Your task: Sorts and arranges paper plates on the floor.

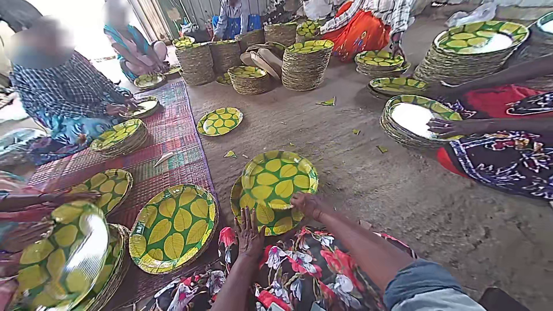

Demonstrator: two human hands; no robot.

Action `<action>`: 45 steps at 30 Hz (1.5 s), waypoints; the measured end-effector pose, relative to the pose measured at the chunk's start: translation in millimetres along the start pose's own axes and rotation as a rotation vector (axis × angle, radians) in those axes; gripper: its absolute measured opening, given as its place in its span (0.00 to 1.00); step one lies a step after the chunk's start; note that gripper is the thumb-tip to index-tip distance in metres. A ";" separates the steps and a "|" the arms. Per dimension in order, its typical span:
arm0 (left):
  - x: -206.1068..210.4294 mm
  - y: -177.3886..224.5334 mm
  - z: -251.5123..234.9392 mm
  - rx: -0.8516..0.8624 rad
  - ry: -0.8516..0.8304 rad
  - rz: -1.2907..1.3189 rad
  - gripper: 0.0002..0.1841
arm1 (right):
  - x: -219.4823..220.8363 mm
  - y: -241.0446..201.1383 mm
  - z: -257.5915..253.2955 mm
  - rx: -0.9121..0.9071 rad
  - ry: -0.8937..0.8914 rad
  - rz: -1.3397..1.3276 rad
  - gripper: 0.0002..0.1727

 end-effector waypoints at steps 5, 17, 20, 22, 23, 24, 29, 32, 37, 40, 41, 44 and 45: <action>12.4 -6.0 0.8 -0.108 -0.447 0.029 0.28 | 37.7 2.1 6.3 0.084 -0.363 0.059 0.20; 10.3 -58.1 -8.7 -0.794 -0.261 0.572 0.43 | 22.4 79.7 8.7 0.702 -0.121 -0.205 0.44; 4.7 -57.2 -6.3 -0.819 -0.237 0.619 0.43 | 21.6 80.5 7.6 0.696 -0.150 -0.233 0.42; 5.5 -58.2 -5.3 -0.823 -0.252 0.655 0.40 | 19.0 86.1 8.9 0.693 -0.114 -0.259 0.40; 8.3 -58.5 -4.0 -0.831 -0.285 0.684 0.38 | 17.5 89.9 10.5 0.700 -0.084 -0.280 0.39; 11.3 -59.5 -3.7 -0.838 -0.307 0.723 0.38 | 14.5 93.2 11.5 0.709 -0.048 -0.302 0.37; 6.5 -57.6 3.3 -0.873 -0.240 0.999 0.40 | 7.3 87.0 20.9 0.728 -0.007 -0.359 0.36; -12.0 -54.3 7.7 -0.861 -0.077 1.255 0.39 | 12.0 87.1 25.6 0.724 0.012 -0.431 0.33; -97.7 -86.8 -8.5 -0.718 0.265 1.396 0.31 | -12.7 39.0 24.3 0.571 0.176 -0.799 0.31; -150.1 -132.2 5.1 -0.707 0.537 1.351 0.27 | -17.4 27.2 19.2 0.518 0.177 -0.814 0.30; -156.8 -149.2 17.5 -0.757 0.628 1.327 0.27 | -12.7 30.6 19.9 0.537 0.155 -0.786 0.29; -141.7 -184.8 66.8 -1.057 0.825 1.356 0.33 | 7.7 47.9 24.2 0.639 0.015 -0.670 0.31; -128.1 -187.4 79.0 -1.185 0.839 1.392 0.34 | 14.9 55.9 23.9 0.660 -0.026 -0.623 0.31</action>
Point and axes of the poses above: each hand's wrist, its own z-axis away from the middle knuckle, its own x-axis out of the palm, y = z × x, the point moved 8 cm from there along -z, towards the middle knuckle, and after that the axes turned 4 degrees about -z, right-handed, at the moved point
